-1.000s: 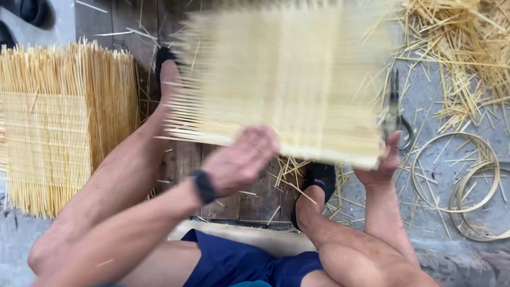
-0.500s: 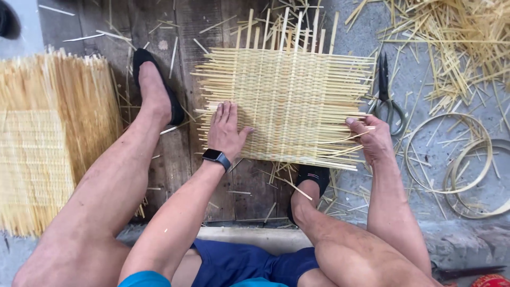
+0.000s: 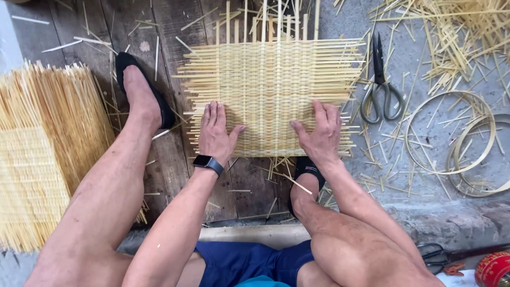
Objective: The person sits on the floor weaving thin bamboo strips into a round woven tray. They weave strips over and under on a wooden mold, press a woven bamboo disc into shape, fit a bamboo rim ring around it, and trim excess strips with scissors.
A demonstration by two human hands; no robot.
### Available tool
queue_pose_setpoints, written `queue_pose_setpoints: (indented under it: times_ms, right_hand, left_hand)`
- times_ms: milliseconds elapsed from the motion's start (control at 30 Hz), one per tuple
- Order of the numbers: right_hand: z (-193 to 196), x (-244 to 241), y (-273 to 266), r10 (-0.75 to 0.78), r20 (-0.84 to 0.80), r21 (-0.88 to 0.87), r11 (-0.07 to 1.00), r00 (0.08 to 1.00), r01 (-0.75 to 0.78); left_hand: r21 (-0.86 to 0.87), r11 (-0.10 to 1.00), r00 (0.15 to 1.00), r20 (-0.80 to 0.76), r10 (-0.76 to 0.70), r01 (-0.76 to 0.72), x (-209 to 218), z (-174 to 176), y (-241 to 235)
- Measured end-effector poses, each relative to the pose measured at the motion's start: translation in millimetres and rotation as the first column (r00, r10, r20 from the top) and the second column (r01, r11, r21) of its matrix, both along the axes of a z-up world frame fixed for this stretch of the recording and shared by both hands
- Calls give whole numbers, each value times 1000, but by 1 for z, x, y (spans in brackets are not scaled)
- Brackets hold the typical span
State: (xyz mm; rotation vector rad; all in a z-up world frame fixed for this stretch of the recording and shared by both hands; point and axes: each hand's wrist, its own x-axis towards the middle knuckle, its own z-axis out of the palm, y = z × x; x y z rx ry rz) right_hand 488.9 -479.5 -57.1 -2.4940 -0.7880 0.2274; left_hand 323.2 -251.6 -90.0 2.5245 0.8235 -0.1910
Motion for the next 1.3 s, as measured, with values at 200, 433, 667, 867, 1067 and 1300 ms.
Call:
queue_pose_setpoints:
  times_ms: [200,433,667,867,1067,1300]
  right_hand:
    - [-2,7,-1,31,70,63,997,997,-36]
    - [1,3,-1,-13,45,78,997,999,10]
    - [14,-2,2,23,108,34,999,994,-27]
    - [-1,14,-42,-72,-17,284,956,997,74]
    - [-82,85,-238,-518,325,-321,726,791,608]
    - [-83,75,-316,-426,232,-421,767,874,485]
  left_hand:
    - [-72,997,999,-32,23,-25,8,0,5]
    - [-41,999,996,-85,21,-25,7,-10,-1]
    - [-44,868,862,-102,-496,494,42,40,-36]
    - [50,880,879,-107,-465,472,41,24,-45]
    - [-77,886,863,-203,-463,458,53,52,-38]
    - [-59,878,849,-234,-474,475,52,44,-38]
